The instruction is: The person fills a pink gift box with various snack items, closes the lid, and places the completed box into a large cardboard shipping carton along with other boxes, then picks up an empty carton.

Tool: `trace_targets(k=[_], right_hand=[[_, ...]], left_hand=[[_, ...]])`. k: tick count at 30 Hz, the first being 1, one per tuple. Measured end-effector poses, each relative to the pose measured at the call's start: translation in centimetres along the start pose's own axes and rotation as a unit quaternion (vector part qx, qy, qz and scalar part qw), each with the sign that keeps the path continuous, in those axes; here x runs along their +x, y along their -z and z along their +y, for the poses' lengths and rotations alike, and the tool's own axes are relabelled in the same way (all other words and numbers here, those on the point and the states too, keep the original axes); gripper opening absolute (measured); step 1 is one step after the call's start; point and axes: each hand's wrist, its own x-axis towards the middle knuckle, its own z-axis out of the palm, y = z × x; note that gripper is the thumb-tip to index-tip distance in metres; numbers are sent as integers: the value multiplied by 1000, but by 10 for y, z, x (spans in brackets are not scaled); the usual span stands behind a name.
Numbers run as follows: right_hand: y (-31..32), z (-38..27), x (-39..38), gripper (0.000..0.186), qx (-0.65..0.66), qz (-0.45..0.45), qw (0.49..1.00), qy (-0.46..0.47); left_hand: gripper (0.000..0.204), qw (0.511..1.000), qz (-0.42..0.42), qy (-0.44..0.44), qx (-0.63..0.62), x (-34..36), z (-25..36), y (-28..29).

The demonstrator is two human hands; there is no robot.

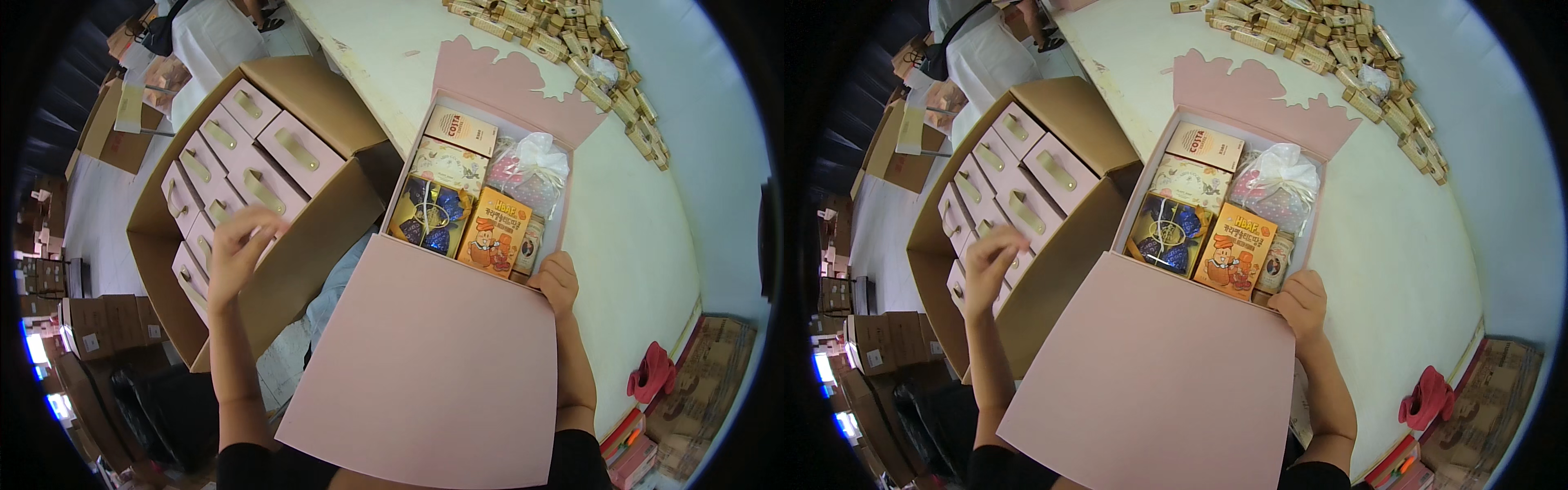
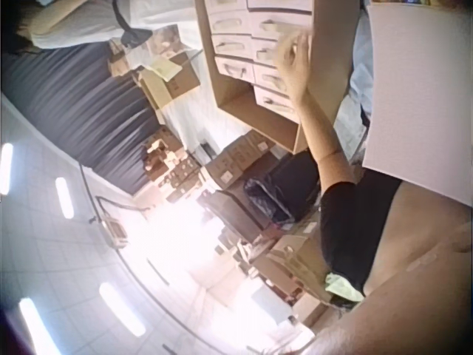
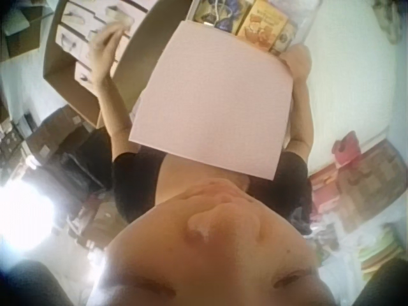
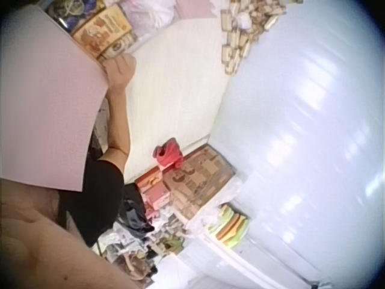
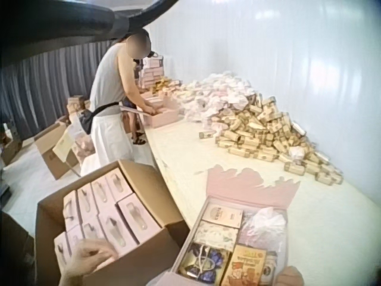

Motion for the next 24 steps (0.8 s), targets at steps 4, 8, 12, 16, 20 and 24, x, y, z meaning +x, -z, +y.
trace_targets(k=[4,8,12,16,20,24], right_hand=[[0,-2,0,18,2,13,1000,-6],[-1,-5,2,17,3,8,1000,-9],[-2,-2,0,18,4,11,1000,0],[-2,-2,0,19,4,12,1000,-2],[-2,-1,-1,19,0,18,1000,3],[-4,1,-2,18,8,26,1000,11]], left_hand=[[22,949,-85,-245,178,81,57,-47],[28,869,-210,-311,324,131,58,-89],[20,849,-287,-279,346,145,52,-111],[10,885,-276,-257,272,155,35,-115],[5,907,-277,-241,205,157,22,-117],[7,936,-249,-202,144,155,19,-117]])
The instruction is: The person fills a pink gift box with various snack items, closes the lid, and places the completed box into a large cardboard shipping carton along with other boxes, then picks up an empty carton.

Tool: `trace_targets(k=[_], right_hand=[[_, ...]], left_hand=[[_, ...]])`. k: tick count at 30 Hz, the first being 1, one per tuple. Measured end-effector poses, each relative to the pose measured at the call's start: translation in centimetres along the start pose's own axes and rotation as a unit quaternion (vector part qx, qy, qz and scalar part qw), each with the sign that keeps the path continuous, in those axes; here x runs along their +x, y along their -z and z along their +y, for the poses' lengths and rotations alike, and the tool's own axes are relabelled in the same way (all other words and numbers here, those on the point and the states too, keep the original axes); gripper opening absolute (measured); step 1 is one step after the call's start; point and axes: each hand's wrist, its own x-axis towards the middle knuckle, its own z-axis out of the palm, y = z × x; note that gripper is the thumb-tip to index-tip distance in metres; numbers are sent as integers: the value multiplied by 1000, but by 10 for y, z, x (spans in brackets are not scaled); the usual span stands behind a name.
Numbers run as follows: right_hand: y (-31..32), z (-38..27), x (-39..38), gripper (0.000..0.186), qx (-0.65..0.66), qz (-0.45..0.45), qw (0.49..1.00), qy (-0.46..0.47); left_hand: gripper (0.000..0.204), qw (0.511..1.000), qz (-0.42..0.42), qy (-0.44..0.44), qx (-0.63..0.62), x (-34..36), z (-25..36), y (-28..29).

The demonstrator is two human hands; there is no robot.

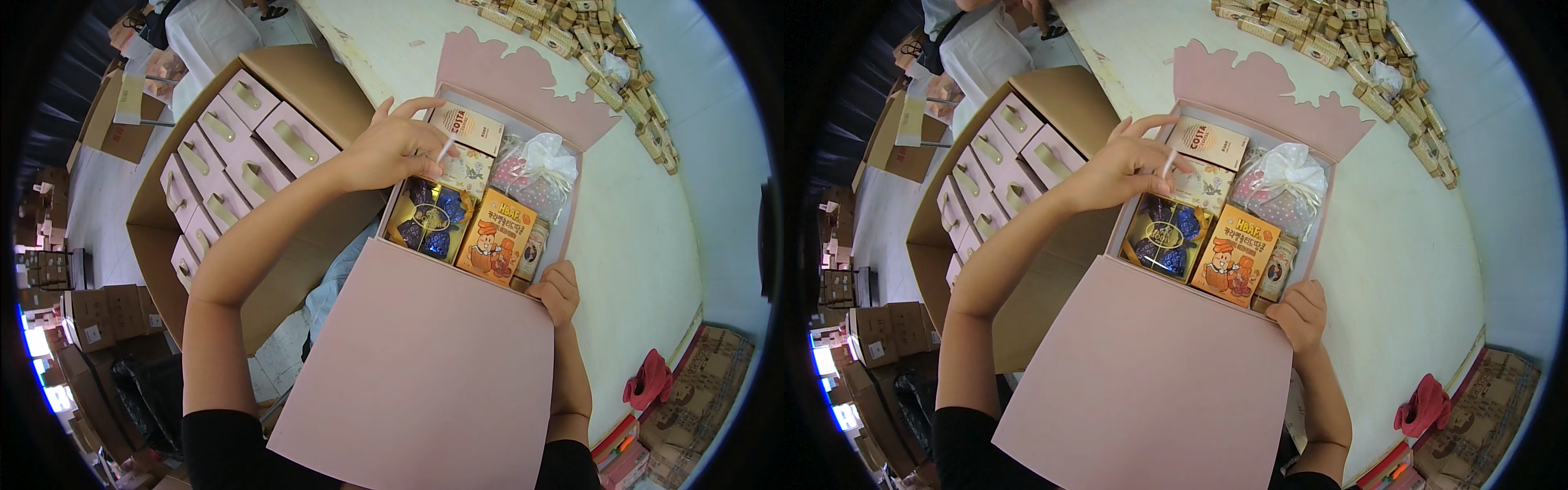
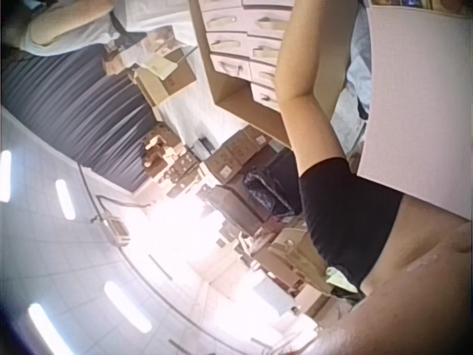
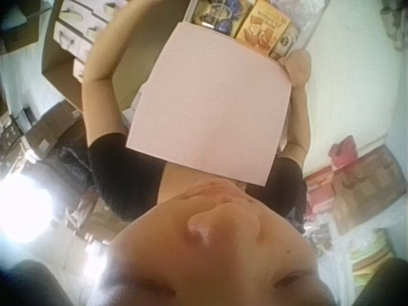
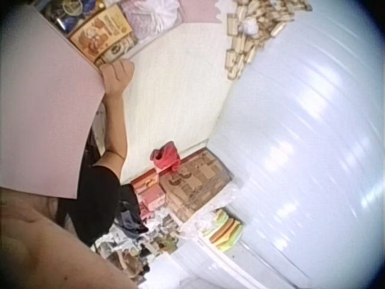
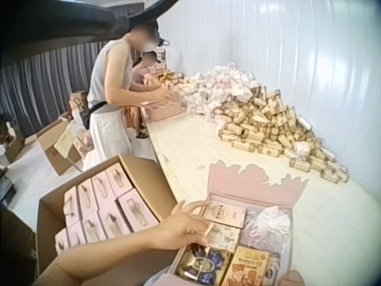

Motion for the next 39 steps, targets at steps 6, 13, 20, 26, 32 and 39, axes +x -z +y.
trace_targets(k=[6,13,20,26,32,39], right_hand=[[-2,0,0,18,0,-1,1000,0],[3,0,-3,18,0,-4,1000,-12],[66,-8,59,35,222,-207,937,-174],[15,-1,149,24,94,-337,931,-102],[-77,38,163,14,106,-383,914,-84],[-83,39,161,12,115,-365,922,-67]], left_hand=[[11,883,138,-11,-448,-30,5,28],[25,876,185,-11,-446,-157,-12,87],[15,838,-259,354,-324,-242,-15,50],[39,901,-202,318,-216,-234,11,9],[39,900,-87,307,-296,-232,18,8],[36,892,-68,315,-316,-249,12,4]])
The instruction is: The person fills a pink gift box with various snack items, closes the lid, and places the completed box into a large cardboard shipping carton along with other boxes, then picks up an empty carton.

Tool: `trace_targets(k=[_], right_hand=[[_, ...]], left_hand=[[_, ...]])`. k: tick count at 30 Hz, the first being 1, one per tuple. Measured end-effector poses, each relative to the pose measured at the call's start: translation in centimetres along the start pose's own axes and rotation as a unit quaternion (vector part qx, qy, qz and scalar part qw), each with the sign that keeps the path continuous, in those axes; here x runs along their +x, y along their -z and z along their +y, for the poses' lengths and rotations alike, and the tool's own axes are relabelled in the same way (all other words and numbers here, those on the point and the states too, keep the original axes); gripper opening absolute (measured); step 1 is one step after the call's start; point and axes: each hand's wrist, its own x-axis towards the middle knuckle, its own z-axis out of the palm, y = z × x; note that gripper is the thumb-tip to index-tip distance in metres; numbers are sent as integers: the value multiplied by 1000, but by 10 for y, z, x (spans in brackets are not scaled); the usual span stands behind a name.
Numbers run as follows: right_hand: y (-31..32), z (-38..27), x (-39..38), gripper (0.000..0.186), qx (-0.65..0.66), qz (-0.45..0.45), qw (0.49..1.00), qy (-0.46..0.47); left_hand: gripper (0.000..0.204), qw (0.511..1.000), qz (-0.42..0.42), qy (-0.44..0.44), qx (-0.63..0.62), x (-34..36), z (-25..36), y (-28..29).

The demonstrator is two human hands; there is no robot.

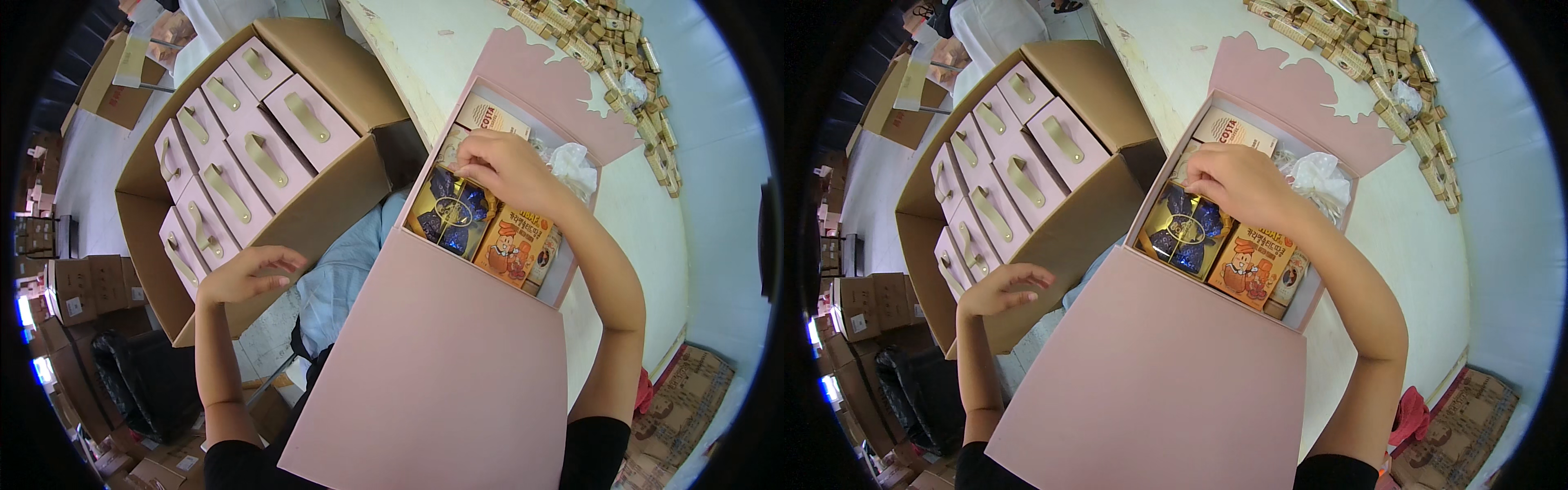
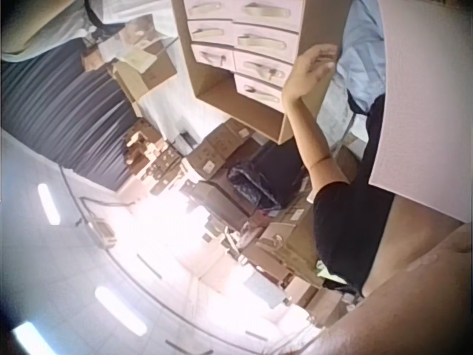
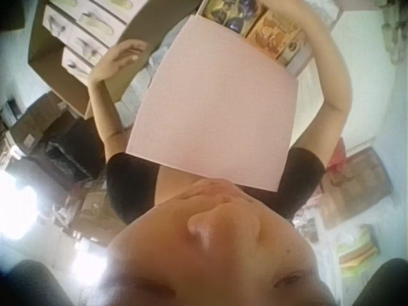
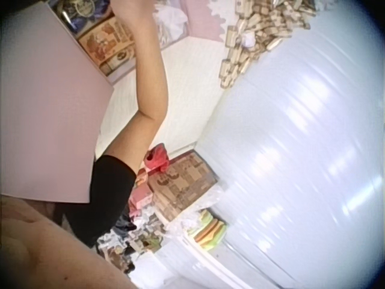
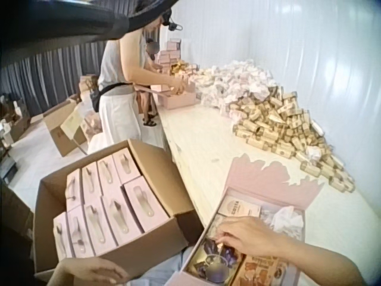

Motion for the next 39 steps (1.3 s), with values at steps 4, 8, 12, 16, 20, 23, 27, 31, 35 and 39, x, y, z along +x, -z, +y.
trace_targets(k=[4,8,12,16,20,23,27,31,35,39], right_hand=[[15,2,-4,12,36,7,998,-50],[16,4,-4,11,40,-14,999,-16],[5,8,-3,11,108,-63,992,-23],[2,15,1,9,62,-63,996,5],[-1,19,-2,9,41,-20,998,35],[15,12,-7,8,98,42,994,-33],[47,-13,-13,4,175,129,976,20],[55,-67,-5,5,290,160,932,145],[12,-104,21,17,247,109,949,165],[4,-99,38,33,144,79,970,179]], left_hand=[[35,1000,-3,-12,-26,6,1,-1],[34,999,0,-16,-38,10,2,-4],[35,998,0,-17,-53,11,-1,-6],[33,998,-9,-4,-56,8,-3,-7],[31,997,-3,-3,-73,7,-6,-7],[31,996,-9,0,-91,7,-4,-6],[31,997,12,-20,-78,6,-1,-7],[39,991,78,-89,-70,12,16,-9],[57,927,180,-263,-199,30,59,-28],[65,969,198,-146,-24,15,74,-22]])
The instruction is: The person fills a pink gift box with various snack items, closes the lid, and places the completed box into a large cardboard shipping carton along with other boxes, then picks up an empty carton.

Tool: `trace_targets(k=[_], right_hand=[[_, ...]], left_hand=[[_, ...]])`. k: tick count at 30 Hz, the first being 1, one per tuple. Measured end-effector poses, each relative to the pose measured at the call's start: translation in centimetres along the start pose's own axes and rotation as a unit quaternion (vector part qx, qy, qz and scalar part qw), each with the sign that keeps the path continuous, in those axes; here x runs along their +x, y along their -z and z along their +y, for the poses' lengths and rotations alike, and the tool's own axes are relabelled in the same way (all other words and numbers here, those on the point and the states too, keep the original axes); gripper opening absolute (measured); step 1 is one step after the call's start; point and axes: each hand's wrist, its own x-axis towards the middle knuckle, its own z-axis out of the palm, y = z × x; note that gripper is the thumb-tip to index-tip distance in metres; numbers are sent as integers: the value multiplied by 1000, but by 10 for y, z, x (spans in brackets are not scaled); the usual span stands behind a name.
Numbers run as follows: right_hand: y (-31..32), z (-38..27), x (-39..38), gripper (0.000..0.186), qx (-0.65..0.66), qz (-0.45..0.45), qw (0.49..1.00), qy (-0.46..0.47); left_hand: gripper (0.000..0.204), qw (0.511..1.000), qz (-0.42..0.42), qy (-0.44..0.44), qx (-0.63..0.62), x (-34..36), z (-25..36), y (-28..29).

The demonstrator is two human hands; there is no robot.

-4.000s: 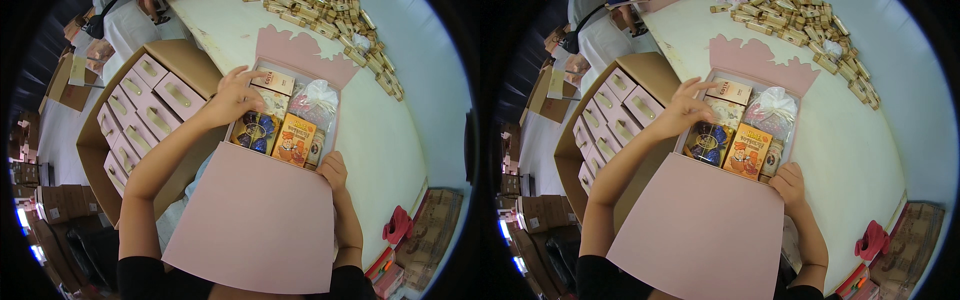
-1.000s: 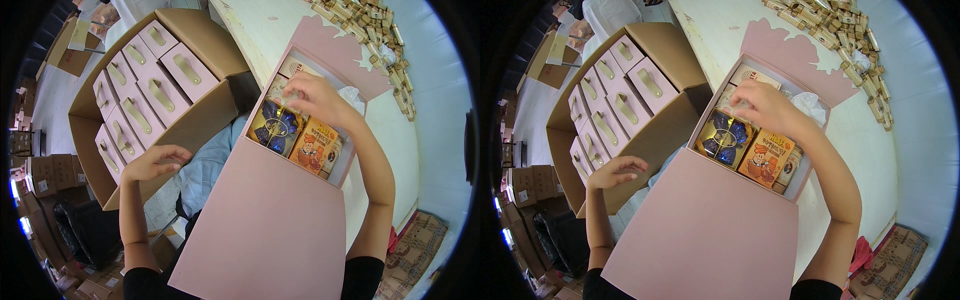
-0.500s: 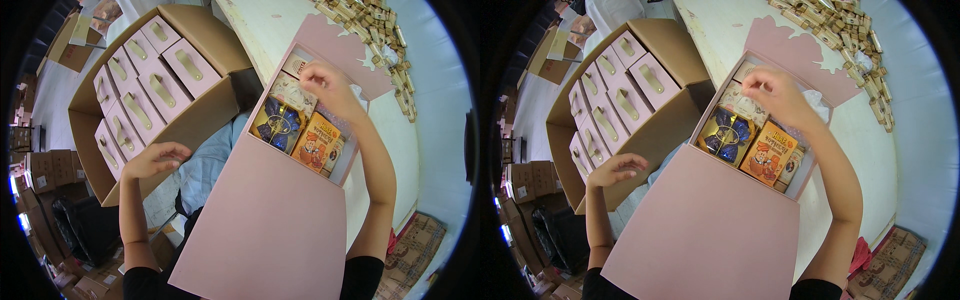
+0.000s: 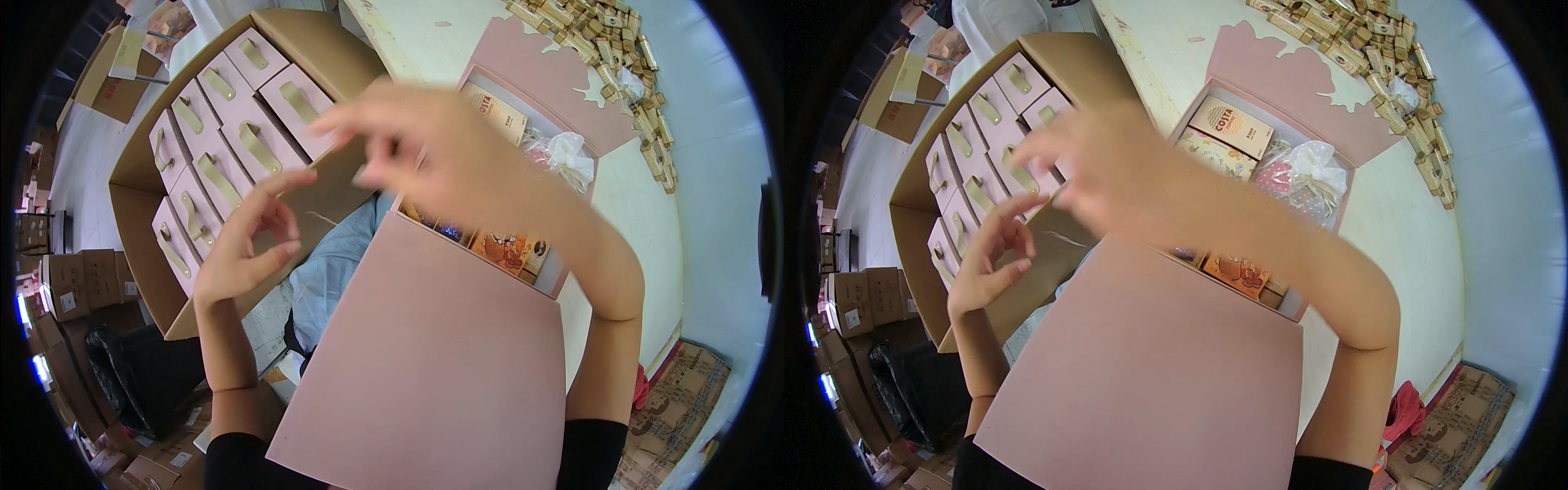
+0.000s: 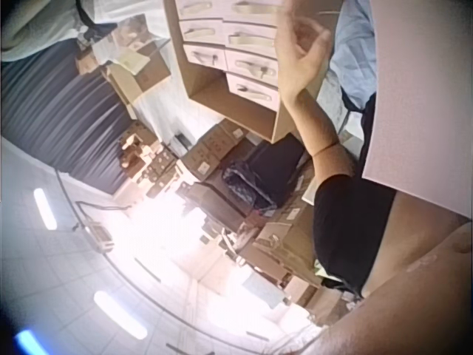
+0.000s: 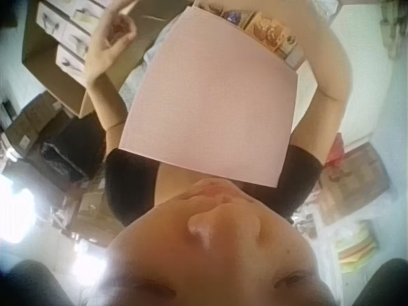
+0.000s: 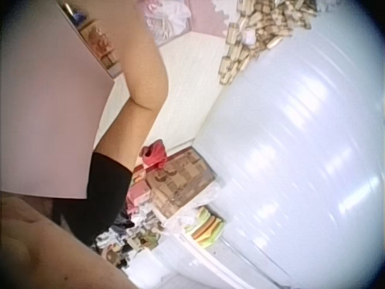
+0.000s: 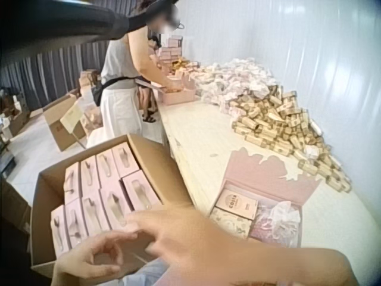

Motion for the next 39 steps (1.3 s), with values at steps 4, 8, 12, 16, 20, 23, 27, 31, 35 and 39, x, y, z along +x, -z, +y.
trace_targets(k=[4,8,12,16,20,23,27,31,35,39], right_hand=[[61,31,-23,15,-119,-78,975,-172],[50,58,-60,13,-170,-130,959,-187],[39,66,-73,9,-187,-123,962,-156],[36,67,-72,5,-165,-125,960,-189],[34,75,-73,5,-196,-118,966,-125],[33,78,-74,3,-201,-128,961,-143],[36,76,-71,4,-220,-151,947,-180],[48,63,-54,2,-174,-102,962,-187],[37,21,-23,5,-12,34,990,-134],[-25,-11,-7,46,111,-105,988,-10]], left_hand=[[56,988,-144,20,43,-13,-10,16],[45,984,-172,19,41,-16,-28,12],[41,986,-153,19,59,-10,-28,7],[39,986,-158,30,39,-9,-31,9],[39,986,-160,37,26,-11,-36,12],[39,986,-159,35,23,-13,-40,13],[38,988,-146,37,15,-13,-40,13],[37,992,-125,34,0,-14,-38,11],[38,990,-137,30,-32,-10,-41,6],[39,977,-203,-14,55,13,-30,-21]])
